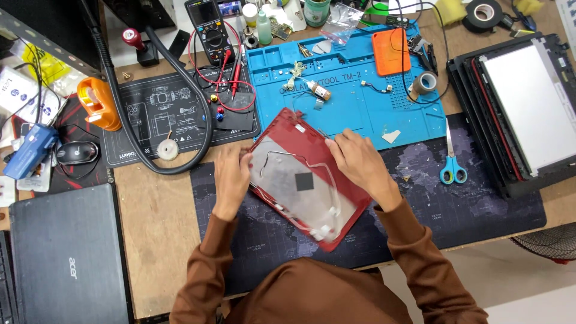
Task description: Disassembling a laptop bezel and manipulating internal ribbon cables and components using repair tools.
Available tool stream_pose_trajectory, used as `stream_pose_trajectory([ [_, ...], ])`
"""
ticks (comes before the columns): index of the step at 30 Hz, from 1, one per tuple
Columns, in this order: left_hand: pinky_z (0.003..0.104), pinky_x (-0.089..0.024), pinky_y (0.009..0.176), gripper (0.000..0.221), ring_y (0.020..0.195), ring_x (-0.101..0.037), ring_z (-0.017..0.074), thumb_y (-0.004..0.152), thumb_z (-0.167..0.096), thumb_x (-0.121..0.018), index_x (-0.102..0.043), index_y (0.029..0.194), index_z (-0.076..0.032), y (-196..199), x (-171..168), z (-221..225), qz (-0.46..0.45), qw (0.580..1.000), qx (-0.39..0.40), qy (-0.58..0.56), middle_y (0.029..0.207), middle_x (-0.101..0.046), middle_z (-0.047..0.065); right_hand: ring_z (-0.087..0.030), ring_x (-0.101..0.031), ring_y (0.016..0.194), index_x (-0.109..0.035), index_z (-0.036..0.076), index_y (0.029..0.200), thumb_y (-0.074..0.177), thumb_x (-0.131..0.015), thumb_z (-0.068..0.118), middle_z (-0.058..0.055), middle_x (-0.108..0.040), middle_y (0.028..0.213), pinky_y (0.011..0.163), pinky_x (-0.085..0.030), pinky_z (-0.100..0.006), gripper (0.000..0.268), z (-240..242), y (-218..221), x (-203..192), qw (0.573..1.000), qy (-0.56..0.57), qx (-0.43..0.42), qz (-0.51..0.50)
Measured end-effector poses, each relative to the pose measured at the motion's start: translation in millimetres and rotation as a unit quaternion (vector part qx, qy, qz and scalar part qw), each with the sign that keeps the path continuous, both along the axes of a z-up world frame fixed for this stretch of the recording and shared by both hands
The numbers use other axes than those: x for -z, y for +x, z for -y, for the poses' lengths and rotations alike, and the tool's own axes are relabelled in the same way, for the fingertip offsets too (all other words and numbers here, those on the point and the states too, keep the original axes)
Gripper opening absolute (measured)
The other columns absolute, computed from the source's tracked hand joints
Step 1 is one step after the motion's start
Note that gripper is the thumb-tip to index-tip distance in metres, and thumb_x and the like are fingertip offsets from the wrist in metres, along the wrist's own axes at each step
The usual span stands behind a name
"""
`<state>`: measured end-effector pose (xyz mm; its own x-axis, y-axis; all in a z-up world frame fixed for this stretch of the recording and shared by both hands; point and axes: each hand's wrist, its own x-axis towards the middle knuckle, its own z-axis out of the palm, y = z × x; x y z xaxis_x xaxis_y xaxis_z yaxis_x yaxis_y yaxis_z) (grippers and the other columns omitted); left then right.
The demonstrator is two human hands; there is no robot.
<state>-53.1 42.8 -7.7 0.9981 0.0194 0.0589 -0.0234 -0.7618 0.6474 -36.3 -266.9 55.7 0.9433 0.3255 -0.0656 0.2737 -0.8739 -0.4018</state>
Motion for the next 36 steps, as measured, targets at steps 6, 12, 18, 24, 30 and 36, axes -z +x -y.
stream_pose_trajectory([
  [6,0.038,-0.041,0.080,0.009,0.091,-0.053,0.0270,0.100,-0.023,-0.060,-0.068,0.105,-0.023,43.4,13.5,15.5,0.079,0.991,0.076,0.082,0.092,-0.052,0.002,-0.043,-0.068,0.075,-0.057,0.003,0.078,0.108,-0.044,0.034,-0.022,-0.065,0.071,0.066,-0.052,-0.050,0.045,-9.3,-43.7,-38.8,0.979,0.138,0.013,-0.149],
  [12,0.035,-0.037,0.076,0.008,0.083,-0.047,0.0260,0.098,-0.021,-0.062,-0.068,0.102,-0.023,59.2,11.1,41.1,0.156,0.978,0.115,0.084,0.085,-0.045,0.002,-0.030,-0.067,0.073,-0.061,0.005,0.090,0.112,-0.040,0.031,-0.018,-0.065,0.071,0.068,-0.056,-0.046,0.041,-7.6,-44.8,-57.8,0.969,0.195,0.053,-0.140],
  [18,0.033,-0.035,0.079,0.010,0.088,-0.047,0.0231,0.101,-0.027,-0.063,-0.071,0.107,-0.023,52.2,7.6,40.9,0.142,0.984,0.111,0.010,0.089,-0.046,0.001,-0.037,-0.067,0.107,-0.055,0.007,0.122,0.112,-0.037,0.024,-0.023,-0.066,0.102,0.092,-0.052,-0.055,0.026,-6.9,-33.4,-45.8,0.943,0.274,0.116,-0.147],
  [24,0.036,-0.037,0.082,0.012,0.091,-0.050,0.0243,0.100,-0.024,-0.064,-0.070,0.109,-0.020,44.1,5.7,42.5,0.171,0.981,0.092,-0.019,0.094,-0.051,0.003,-0.018,-0.069,0.095,-0.060,0.003,0.137,0.108,-0.046,0.001,-0.011,-0.057,0.112,0.087,-0.061,-0.038,0.032,-39.6,12.3,-7.3,0.864,0.496,0.083,-0.021],
  [30,0.035,-0.036,0.082,0.013,0.091,-0.049,0.0226,0.100,-0.020,-0.062,-0.070,0.110,-0.018,42.5,3.1,43.9,0.171,0.981,0.089,-0.027,0.094,-0.051,0.003,-0.028,-0.074,0.102,-0.057,0.001,0.129,0.106,-0.056,0.006,-0.010,-0.061,0.111,0.092,-0.063,-0.042,0.024,-65.0,32.1,15.1,0.735,0.661,0.144,-0.043],
  [36,0.036,-0.037,0.081,0.014,0.090,-0.050,0.0240,0.099,-0.020,-0.062,-0.070,0.111,-0.019,44.1,3.9,42.9,0.190,0.977,0.091,-0.025,0.094,-0.050,0.003,-0.018,-0.072,0.100,-0.057,0.004,0.112,0.101,-0.068,0.008,-0.013,-0.073,0.105,0.088,-0.061,-0.031,0.016,-70.8,33.8,8.2,0.796,0.583,0.161,0.027],
])
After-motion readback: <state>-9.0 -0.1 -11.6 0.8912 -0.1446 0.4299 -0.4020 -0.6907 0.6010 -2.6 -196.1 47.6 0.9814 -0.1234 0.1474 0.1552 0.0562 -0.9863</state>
